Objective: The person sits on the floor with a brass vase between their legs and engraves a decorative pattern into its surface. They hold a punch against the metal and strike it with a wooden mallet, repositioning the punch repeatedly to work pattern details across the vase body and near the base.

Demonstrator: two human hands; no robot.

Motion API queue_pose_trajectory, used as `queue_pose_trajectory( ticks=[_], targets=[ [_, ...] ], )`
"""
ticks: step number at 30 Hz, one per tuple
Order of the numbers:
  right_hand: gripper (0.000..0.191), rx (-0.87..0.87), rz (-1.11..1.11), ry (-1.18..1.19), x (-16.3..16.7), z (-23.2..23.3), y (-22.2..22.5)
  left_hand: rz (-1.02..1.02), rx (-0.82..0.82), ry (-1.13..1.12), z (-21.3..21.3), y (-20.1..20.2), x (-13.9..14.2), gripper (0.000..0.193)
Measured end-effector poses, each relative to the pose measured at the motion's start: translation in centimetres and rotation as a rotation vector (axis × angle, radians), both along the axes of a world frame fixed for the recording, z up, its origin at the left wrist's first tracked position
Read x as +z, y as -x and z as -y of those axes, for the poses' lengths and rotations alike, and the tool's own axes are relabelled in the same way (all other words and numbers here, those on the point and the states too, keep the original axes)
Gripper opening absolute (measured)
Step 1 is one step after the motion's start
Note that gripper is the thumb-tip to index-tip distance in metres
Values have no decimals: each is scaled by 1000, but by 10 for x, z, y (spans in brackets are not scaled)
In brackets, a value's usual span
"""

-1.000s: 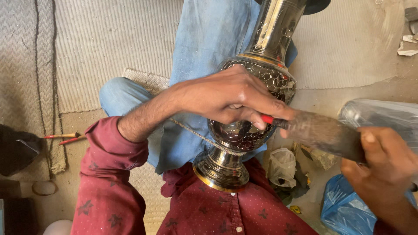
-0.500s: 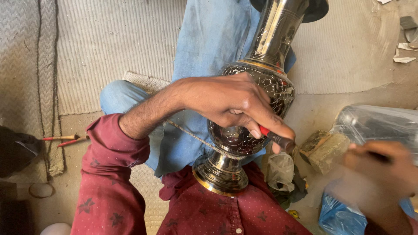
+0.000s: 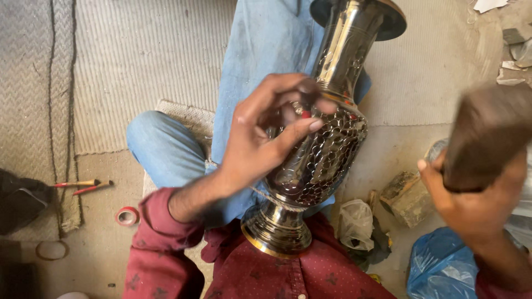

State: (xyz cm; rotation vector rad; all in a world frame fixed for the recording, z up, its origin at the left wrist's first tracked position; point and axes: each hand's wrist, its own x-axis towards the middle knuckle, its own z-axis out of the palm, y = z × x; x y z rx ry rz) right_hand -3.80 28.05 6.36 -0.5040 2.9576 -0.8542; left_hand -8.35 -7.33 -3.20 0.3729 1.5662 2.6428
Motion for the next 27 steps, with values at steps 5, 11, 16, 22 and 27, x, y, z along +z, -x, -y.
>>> queue_pose_trajectory(
  ticks=[5, 11, 16, 22, 27],
  targets=[
    [82, 154, -50, -299, 27, 45, 78, 307, 240, -95, -29, -22, 0, 54],
    [84, 445, 34, -547, 66, 86, 152, 265, 384, -35, -39, -29, 1, 53],
    [47, 274, 229, -421, 75, 115, 163, 226, 417, -57, -44, -33, -3, 56],
    [77, 690, 177, -524, 79, 107, 194, 151, 395, -18, -46, -32, -7, 51],
    [84, 619, 311, -759, 70, 78, 194, 187, 290, 10, -39, -26, -4, 50]
  ],
)
